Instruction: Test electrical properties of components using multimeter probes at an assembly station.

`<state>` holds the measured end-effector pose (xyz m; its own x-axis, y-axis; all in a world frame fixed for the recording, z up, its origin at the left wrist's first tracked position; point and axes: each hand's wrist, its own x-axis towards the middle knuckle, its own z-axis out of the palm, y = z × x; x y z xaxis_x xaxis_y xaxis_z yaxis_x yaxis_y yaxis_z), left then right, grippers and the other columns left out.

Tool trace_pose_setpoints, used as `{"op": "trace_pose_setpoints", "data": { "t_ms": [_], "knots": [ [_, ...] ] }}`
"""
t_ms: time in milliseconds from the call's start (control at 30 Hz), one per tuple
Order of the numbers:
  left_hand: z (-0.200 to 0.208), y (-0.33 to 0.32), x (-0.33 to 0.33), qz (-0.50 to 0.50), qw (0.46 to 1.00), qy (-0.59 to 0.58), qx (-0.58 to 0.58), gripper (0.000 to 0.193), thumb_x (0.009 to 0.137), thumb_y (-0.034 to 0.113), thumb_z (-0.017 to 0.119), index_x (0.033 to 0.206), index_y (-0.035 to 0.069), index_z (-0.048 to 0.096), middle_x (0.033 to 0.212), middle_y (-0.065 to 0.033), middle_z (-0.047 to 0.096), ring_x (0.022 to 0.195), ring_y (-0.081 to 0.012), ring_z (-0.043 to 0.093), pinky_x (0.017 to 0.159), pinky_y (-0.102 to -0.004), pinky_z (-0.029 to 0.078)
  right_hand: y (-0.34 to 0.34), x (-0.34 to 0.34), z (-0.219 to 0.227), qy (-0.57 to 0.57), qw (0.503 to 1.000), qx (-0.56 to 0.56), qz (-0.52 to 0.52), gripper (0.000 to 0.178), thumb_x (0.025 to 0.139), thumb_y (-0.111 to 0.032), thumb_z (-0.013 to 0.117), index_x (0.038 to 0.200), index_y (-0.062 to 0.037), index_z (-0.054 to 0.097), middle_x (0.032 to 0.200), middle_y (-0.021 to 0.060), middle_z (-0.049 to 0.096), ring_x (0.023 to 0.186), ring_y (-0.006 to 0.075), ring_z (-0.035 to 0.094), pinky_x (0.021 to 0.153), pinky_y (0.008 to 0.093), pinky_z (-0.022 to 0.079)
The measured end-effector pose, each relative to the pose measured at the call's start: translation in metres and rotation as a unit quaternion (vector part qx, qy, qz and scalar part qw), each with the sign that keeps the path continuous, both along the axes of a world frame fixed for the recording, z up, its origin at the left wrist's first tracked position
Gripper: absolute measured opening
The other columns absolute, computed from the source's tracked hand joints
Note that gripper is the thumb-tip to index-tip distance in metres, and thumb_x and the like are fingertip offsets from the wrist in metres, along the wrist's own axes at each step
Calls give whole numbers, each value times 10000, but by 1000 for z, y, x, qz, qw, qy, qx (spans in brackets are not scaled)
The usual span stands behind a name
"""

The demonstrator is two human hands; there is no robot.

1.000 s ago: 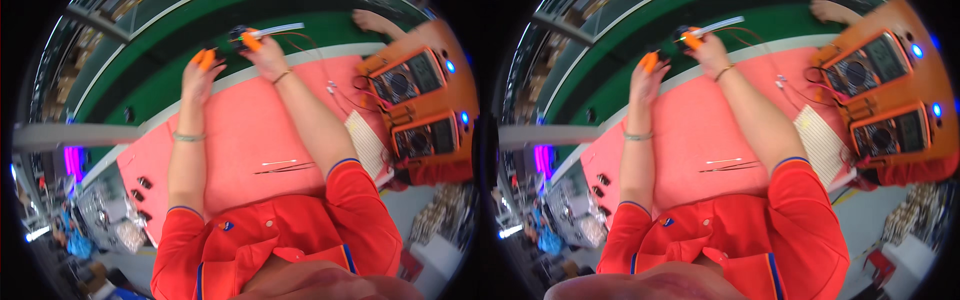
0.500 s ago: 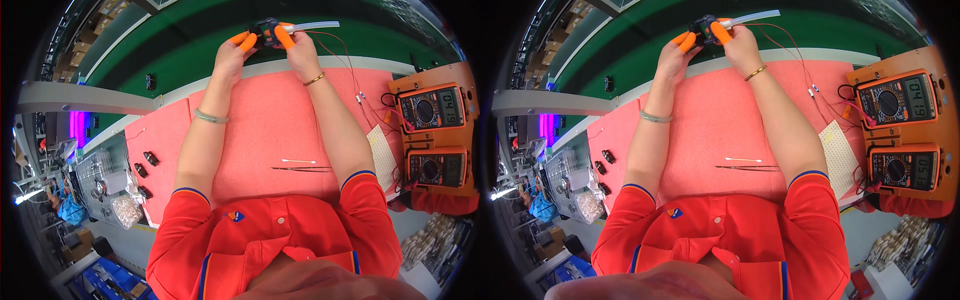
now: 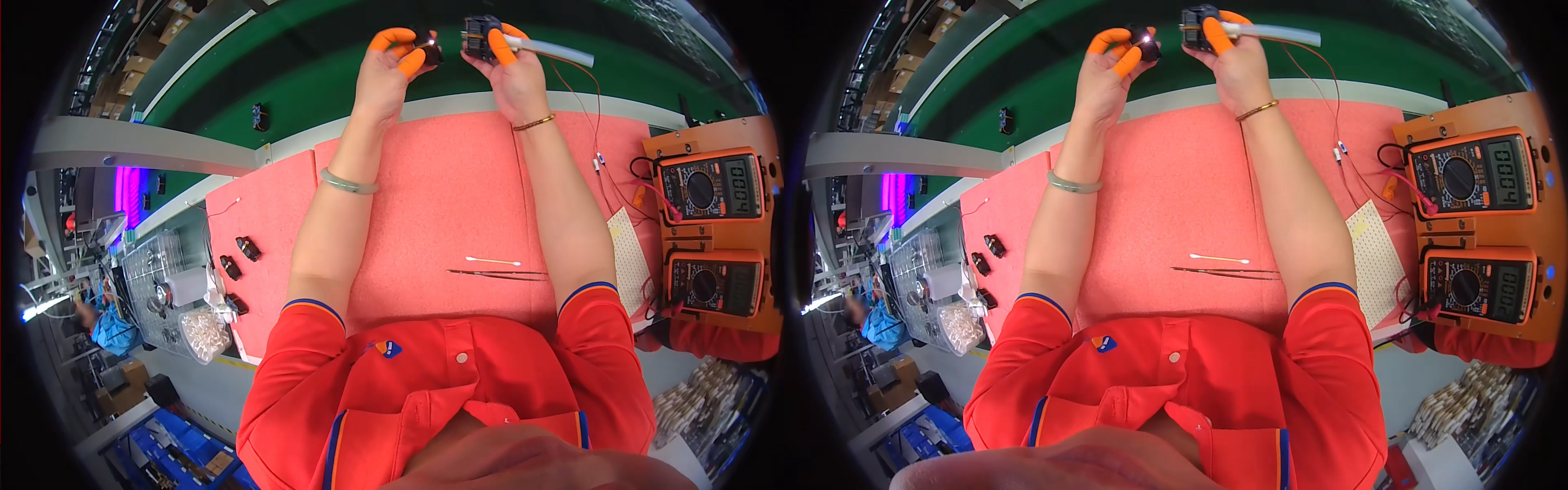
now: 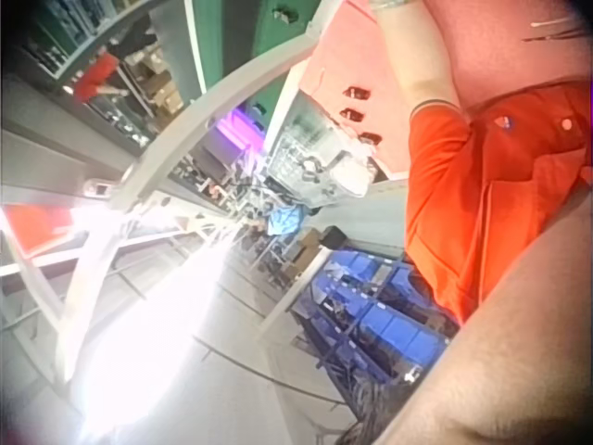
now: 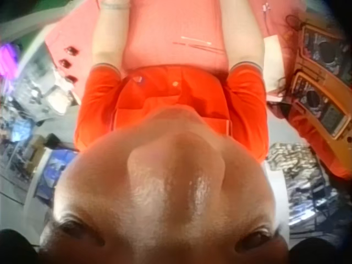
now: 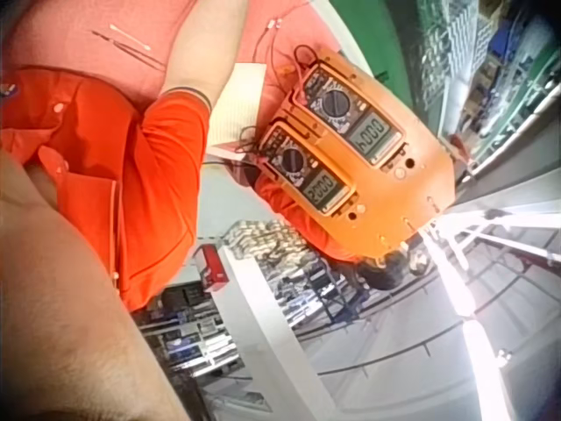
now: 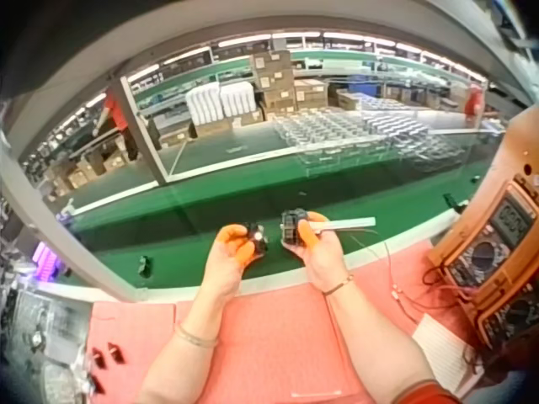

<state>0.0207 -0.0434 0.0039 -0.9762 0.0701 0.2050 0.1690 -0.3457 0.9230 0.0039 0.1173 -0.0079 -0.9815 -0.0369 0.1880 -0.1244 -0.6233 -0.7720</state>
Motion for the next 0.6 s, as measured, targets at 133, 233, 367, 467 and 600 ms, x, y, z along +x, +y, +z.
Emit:
{"op": "trace_pose_setpoints", "data": {
  "t_ms": [133, 233, 367, 467, 600],
  "knots": [
    [16, 5, 10, -92, 993, 25, 72, 383, 802, -22, 430, 1163, 28, 311, 1067, -202, 482, 926, -238, 528, 788, -312, 466, 8, -6, -8, -65, 997, -40, -4, 255, 850, -134, 444, 1064, 1, 409, 978, 115, 503, 900, 244, 515, 826, 405, 435],
    [18, 6, 13, -142, 976, -10, 166, 344, 817, -8, 412, 1150, 15, 330, 1074, -205, 474, 937, -256, 524, 788, -307, 468, 10, -8, -11, -85, 993, -79, 8, 255, 850, -126, 441, 1062, 11, 404, 995, 132, 490, 911, 258, 508, 836, 414, 431],
    [14, 8, 11, -177, 933, -79, 302, 314, 830, 25, 410, 1137, 1, 350, 1063, -202, 478, 941, -267, 523, 783, -306, 473, 12, -10, -12, -99, 989, -105, 6, 252, 850, -113, 435, 1057, 25, 397, 1011, 151, 474, 920, 276, 501, 852, 425, 423],
    [7, 9, 6, -165, 924, -108, 327, 317, 832, 45, 421, 1138, -4, 355, 1059, -199, 481, 938, -263, 523, 778, -305, 477, 12, -12, -14, -102, 988, -115, 1, 244, 848, -100, 434, 1053, 27, 397, 1016, 157, 468, 922, 284, 498, 862, 430, 417],
    [-1, 12, -8, -77, 982, -107, 133, 333, 818, 105, 476, 1126, 4, 404, 1029, -171, 504, 935, -231, 519, 769, -298, 474, 9, -14, -16, -100, 987, -127, 0, 233, 842, -80, 438, 1048, 20, 401, 1015, 157, 467, 923, 286, 496, 868, 436, 412]
  ]
}}
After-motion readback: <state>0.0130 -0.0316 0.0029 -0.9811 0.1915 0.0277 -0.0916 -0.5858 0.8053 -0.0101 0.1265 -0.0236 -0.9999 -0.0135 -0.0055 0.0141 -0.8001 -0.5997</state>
